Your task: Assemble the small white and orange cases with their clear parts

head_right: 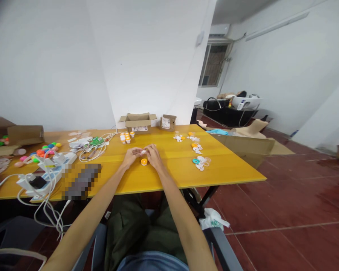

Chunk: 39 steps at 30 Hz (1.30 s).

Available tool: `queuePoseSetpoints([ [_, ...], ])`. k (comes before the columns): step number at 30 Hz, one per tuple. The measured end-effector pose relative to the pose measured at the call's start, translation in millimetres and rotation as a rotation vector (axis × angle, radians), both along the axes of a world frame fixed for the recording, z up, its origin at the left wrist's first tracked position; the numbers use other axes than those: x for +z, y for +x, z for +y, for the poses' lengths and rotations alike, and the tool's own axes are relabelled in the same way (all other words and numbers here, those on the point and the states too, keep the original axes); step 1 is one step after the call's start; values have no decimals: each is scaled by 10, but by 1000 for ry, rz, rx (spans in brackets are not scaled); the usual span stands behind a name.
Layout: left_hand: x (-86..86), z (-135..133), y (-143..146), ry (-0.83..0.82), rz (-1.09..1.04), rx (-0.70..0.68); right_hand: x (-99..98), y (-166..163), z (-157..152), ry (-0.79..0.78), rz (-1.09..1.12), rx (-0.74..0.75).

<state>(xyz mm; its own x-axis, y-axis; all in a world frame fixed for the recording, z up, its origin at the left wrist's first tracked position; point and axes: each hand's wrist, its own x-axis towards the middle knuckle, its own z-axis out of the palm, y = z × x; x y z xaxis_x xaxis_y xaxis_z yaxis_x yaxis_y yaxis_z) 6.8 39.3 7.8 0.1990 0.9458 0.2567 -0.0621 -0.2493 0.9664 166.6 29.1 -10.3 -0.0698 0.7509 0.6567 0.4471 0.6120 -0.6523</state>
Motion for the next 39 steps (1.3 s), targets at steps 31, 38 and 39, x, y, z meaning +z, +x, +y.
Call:
queuePoseSetpoints([
  [31,40,-33,0,-30,-18,11,66,-12,-69,45,-60,-18],
  [38,39,-37,0,-27,-14,10,91,-10,-90,39,-40,-7],
  [39,40,-36,-1,-27,-14,11,89,-9,-85,34,-31,-2],
])
